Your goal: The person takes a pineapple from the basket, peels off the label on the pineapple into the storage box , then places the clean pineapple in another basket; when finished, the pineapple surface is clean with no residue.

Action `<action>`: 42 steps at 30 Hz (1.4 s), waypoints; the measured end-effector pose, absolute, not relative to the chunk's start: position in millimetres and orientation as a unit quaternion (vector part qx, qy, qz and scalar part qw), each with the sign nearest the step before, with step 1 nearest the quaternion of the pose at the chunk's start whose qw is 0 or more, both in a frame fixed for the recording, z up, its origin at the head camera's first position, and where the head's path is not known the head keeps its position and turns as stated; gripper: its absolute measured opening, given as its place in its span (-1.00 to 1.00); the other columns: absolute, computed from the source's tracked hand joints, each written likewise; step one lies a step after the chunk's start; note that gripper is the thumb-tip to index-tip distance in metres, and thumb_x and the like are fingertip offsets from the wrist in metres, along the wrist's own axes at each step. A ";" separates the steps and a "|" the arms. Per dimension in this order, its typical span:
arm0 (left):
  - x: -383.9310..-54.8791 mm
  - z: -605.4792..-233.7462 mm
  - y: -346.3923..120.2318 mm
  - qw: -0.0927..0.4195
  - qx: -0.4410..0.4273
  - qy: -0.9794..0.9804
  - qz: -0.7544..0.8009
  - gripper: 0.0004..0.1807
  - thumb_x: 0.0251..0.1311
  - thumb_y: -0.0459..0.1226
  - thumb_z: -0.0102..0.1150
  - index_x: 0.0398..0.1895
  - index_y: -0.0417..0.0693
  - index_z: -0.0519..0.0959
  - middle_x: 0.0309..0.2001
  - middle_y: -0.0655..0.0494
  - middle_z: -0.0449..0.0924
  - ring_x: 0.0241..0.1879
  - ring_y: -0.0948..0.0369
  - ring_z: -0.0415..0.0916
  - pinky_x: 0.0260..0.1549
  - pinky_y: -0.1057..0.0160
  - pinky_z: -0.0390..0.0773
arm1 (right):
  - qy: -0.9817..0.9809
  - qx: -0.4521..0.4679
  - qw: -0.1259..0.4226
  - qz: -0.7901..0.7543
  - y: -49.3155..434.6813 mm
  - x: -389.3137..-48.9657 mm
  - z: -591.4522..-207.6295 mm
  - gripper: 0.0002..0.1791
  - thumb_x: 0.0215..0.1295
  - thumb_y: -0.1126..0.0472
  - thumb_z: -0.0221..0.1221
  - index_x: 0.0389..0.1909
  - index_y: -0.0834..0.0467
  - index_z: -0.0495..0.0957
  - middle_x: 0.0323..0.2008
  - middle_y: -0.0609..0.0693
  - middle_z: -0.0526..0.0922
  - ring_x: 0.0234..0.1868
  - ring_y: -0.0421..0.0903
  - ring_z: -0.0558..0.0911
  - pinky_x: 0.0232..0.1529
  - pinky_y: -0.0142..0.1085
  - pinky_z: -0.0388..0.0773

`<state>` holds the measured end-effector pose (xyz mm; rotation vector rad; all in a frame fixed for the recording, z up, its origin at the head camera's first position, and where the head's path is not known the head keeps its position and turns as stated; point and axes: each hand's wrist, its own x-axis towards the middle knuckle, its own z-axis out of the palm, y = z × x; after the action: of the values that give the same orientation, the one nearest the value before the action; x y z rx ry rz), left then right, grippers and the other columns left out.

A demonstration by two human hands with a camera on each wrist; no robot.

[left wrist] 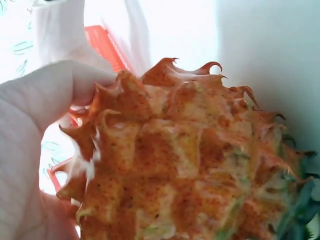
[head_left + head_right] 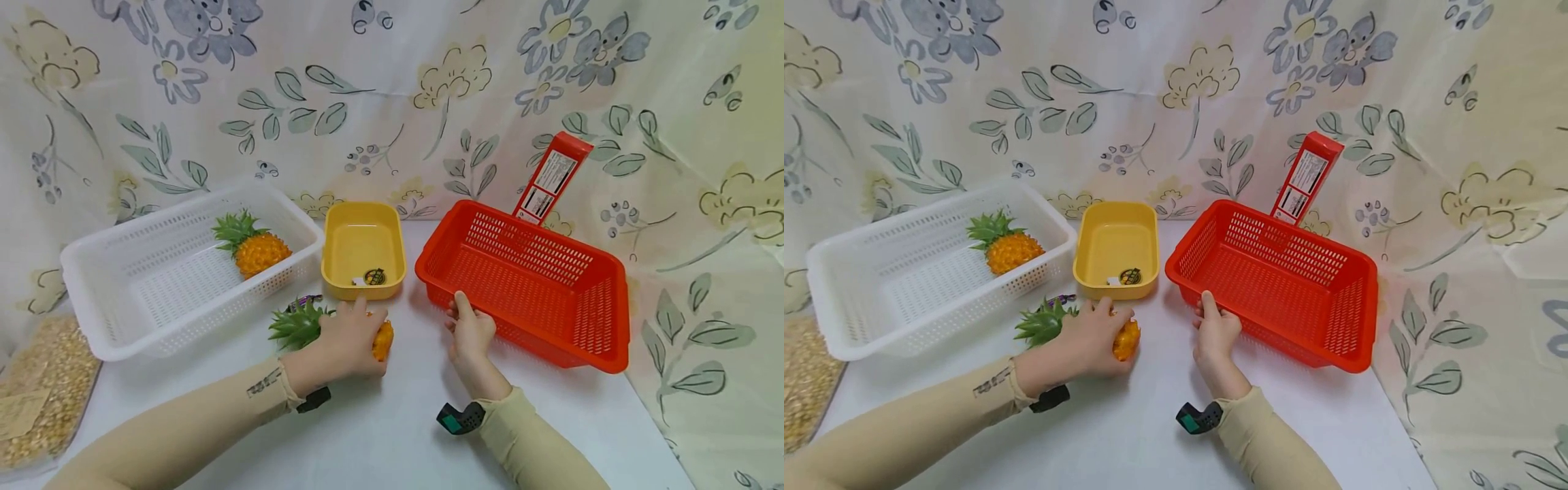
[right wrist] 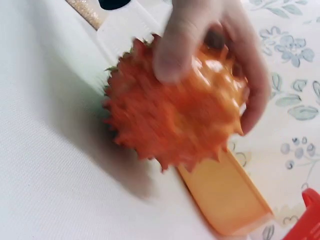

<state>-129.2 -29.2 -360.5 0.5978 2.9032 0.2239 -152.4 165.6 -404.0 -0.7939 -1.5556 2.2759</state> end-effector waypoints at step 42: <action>-71.4 -357.6 -121.4 0.063 0.201 0.968 0.136 0.13 -0.56 0.53 0.18 0.24 0.25 0.32 0.32 -0.10 0.05 0.21 -0.15 0.13 -0.22 -0.24 0.41 | -0.538 -0.281 0.134 0.783 163.9 -151.9 -402.4 -0.70 0.22 0.03 0.20 -0.30 0.22 0.49 -0.59 -0.14 0.55 -0.52 -0.21 0.48 -0.55 -0.48 0.46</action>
<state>-71.4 -121.4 -357.6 0.6065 2.9246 0.4102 -151.9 163.9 -402.4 -0.8144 -1.5613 2.2710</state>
